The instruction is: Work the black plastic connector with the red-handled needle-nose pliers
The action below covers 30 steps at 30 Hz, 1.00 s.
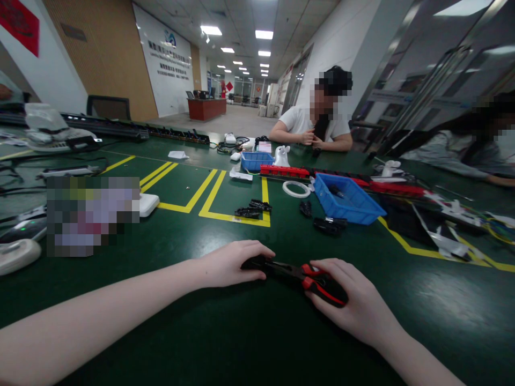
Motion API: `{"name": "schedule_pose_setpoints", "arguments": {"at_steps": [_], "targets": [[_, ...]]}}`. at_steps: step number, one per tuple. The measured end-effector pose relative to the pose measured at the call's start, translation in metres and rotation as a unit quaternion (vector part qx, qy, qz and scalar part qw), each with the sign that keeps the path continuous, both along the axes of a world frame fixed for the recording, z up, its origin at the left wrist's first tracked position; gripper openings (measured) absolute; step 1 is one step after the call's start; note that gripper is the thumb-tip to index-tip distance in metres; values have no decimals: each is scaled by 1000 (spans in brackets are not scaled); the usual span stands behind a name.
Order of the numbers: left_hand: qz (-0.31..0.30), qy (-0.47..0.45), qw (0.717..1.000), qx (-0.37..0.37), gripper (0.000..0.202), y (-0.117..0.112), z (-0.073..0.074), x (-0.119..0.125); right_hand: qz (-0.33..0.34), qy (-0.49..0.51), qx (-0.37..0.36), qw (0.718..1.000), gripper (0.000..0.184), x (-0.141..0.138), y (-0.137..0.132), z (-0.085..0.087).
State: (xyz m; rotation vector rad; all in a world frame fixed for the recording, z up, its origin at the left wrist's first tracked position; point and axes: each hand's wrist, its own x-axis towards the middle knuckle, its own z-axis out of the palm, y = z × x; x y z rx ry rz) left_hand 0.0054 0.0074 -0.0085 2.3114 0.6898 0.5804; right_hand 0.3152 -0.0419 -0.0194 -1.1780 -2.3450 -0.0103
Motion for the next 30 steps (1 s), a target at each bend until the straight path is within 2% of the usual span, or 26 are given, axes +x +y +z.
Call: {"name": "schedule_pose_setpoints", "arguments": {"at_steps": [6,12,19,25,30], "targets": [[-23,-6,1000,18,29,2,-3,0,18,-14,-13,1000,35,-4,-1,5],[-12,-5,1000,12,31,3,-4,-1,16,7,-24,1000,36,-3,-1,1],[-14,-13,1000,17,31,3,-6,-1,13,-3,-30,999,33,-9,-2,9],[-20,-12,999,22,30,4,-7,-1,20,-3,-14,1000,34,-8,-3,9],[-23,-7,999,22,31,3,-6,-1,17,-9,-30,999,32,-11,-5,11]]}}
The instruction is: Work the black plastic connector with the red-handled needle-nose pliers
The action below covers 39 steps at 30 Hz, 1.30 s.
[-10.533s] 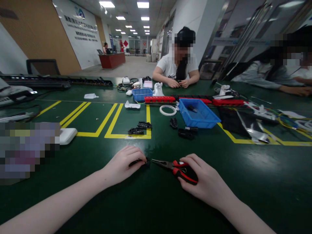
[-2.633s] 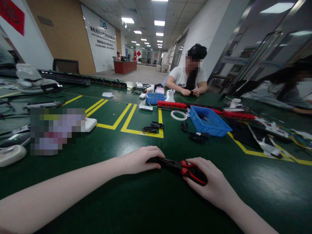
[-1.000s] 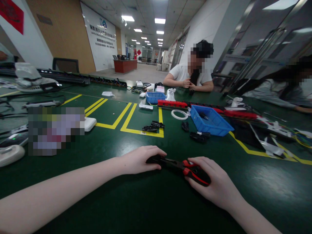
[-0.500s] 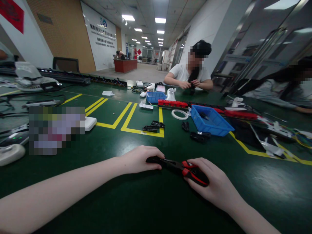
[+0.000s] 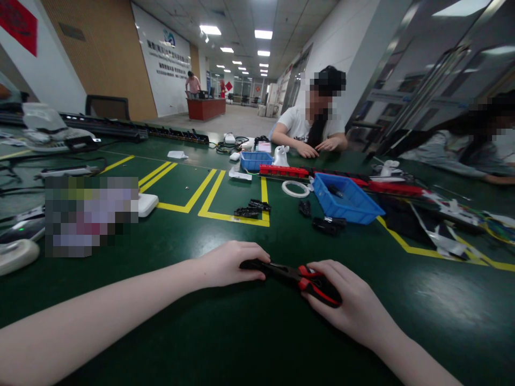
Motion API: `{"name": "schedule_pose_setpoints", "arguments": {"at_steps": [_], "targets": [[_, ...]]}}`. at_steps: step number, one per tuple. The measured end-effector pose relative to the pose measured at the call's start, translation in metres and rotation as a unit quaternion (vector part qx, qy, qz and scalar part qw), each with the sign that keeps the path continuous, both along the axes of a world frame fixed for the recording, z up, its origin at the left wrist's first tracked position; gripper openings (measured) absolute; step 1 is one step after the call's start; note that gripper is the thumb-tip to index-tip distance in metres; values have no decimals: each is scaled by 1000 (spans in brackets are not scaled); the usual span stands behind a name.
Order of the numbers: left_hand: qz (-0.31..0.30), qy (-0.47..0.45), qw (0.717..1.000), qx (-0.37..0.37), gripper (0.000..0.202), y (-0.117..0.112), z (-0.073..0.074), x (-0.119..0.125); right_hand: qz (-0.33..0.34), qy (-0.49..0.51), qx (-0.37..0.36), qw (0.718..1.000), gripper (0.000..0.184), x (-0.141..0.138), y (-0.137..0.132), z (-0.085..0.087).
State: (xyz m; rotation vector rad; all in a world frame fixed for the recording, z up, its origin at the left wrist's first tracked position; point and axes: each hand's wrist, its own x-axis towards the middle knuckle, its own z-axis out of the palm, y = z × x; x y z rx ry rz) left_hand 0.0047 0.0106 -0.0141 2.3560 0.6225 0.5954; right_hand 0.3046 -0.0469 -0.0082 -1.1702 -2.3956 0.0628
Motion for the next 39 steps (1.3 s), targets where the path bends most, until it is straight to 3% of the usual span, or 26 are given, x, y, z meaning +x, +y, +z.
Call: {"name": "schedule_pose_setpoints", "arguments": {"at_steps": [20,31,39], "targets": [[-10,25,1000,-6,40,-1,4,-2,-1,12,-14,1000,32,-1,0,3],[0,30,1000,-1,29,-2,1,-3,3,12,12,1000,31,-1,-1,3],[4,38,999,-8,33,-2,1,-3,0,12,2,1000,32,-1,0,2]]}}
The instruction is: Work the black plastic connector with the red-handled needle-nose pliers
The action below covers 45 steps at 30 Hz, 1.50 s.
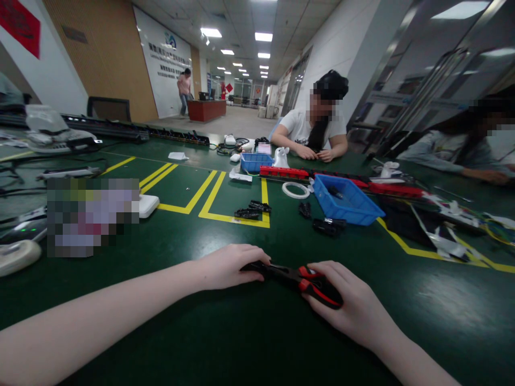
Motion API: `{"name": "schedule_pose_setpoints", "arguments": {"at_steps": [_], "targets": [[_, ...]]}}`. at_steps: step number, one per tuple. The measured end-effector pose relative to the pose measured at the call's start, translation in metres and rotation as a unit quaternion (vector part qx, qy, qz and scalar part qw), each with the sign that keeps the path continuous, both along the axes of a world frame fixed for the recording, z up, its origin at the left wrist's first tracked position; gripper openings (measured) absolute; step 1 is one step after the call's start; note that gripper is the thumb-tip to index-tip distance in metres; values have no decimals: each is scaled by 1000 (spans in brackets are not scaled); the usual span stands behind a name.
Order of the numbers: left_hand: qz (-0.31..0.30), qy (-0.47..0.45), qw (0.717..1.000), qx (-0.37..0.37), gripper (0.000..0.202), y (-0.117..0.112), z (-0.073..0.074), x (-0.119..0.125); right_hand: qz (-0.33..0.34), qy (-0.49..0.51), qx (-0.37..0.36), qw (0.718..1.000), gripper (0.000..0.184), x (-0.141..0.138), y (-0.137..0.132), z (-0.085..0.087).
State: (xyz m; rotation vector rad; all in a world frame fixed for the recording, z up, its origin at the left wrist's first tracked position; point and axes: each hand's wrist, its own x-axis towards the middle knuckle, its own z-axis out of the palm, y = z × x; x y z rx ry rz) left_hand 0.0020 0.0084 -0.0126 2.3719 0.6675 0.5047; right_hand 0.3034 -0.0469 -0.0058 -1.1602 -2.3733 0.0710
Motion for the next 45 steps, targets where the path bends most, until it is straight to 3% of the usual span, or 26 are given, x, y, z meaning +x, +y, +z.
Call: {"name": "schedule_pose_setpoints", "arguments": {"at_steps": [23,45], "targets": [[-4,1,1000,17,35,0,-1,1,8,-38,47,998,43,8,0,-9],[-13,-2,1000,24,33,0,-1,0,15,-46,46,998,38,6,1,-6]]}}
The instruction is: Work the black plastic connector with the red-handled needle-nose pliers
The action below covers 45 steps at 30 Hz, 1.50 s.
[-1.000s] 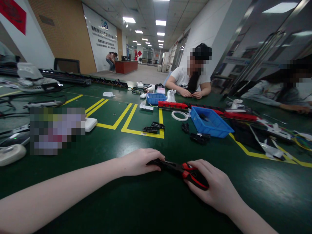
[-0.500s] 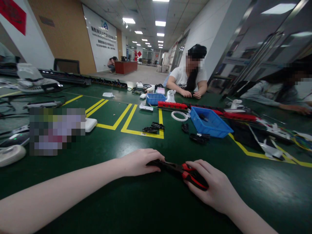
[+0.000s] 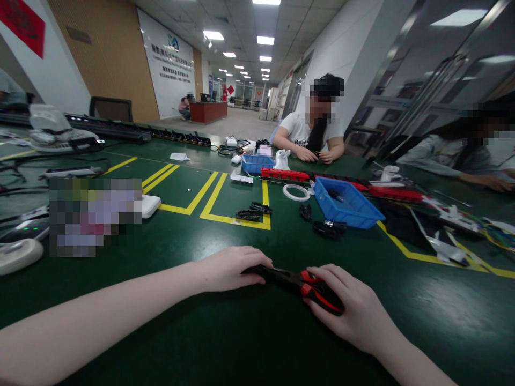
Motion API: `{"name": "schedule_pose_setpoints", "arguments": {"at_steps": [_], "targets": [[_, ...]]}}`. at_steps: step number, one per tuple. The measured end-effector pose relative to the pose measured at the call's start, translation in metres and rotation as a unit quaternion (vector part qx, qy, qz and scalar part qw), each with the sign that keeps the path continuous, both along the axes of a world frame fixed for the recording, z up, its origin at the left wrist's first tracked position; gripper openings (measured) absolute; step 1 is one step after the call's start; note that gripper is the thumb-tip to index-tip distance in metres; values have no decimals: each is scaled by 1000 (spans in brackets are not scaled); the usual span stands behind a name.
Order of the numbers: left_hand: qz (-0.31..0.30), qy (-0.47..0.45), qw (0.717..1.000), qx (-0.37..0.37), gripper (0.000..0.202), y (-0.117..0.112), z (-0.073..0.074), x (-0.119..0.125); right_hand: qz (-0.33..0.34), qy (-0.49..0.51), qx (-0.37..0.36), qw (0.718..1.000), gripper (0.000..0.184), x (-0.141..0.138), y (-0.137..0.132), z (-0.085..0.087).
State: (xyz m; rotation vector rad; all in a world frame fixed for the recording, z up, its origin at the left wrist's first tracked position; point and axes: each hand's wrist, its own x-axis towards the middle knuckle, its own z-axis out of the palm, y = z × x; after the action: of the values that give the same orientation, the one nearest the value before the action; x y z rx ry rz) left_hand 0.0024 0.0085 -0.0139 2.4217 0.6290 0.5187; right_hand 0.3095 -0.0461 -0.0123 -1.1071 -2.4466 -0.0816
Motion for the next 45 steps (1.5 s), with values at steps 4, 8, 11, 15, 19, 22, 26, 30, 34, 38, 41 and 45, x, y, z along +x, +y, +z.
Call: {"name": "schedule_pose_setpoints", "arguments": {"at_steps": [4,8,11,15,19,22,26,30,34,38,41,45], "targets": [[2,5,1000,-2,34,-1,2,0,-5,5,3,1000,39,2,1,-3],[6,6,1000,-5,34,-2,3,0,-6,4,-3,1000,39,2,0,-2],[9,7,1000,-4,34,-2,3,1,-4,2,1,1000,38,1,-1,1],[9,3,1000,3,34,-3,3,1,-1,-7,16,1000,38,-1,-1,4],[11,5,1000,4,33,-3,4,1,-3,-9,14,1000,38,0,-2,2],[10,9,1000,0,33,-3,5,1,-3,-4,7,1000,38,0,-1,1],[5,13,1000,0,31,-3,5,1,-3,1,-5,1000,37,0,-1,3],[1,14,1000,7,32,-2,5,1,-4,7,-13,1000,37,0,0,3],[1,20,1000,7,32,-2,5,1,-8,9,-20,1000,37,2,1,-2],[3,24,1000,8,32,-3,5,1,-9,10,-25,1000,38,2,1,-3],[5,23,1000,8,31,-3,6,1,-9,1,-25,1000,37,0,0,2],[4,18,1000,8,32,-3,5,1,-11,-2,-23,1000,35,-2,-1,5]]}}
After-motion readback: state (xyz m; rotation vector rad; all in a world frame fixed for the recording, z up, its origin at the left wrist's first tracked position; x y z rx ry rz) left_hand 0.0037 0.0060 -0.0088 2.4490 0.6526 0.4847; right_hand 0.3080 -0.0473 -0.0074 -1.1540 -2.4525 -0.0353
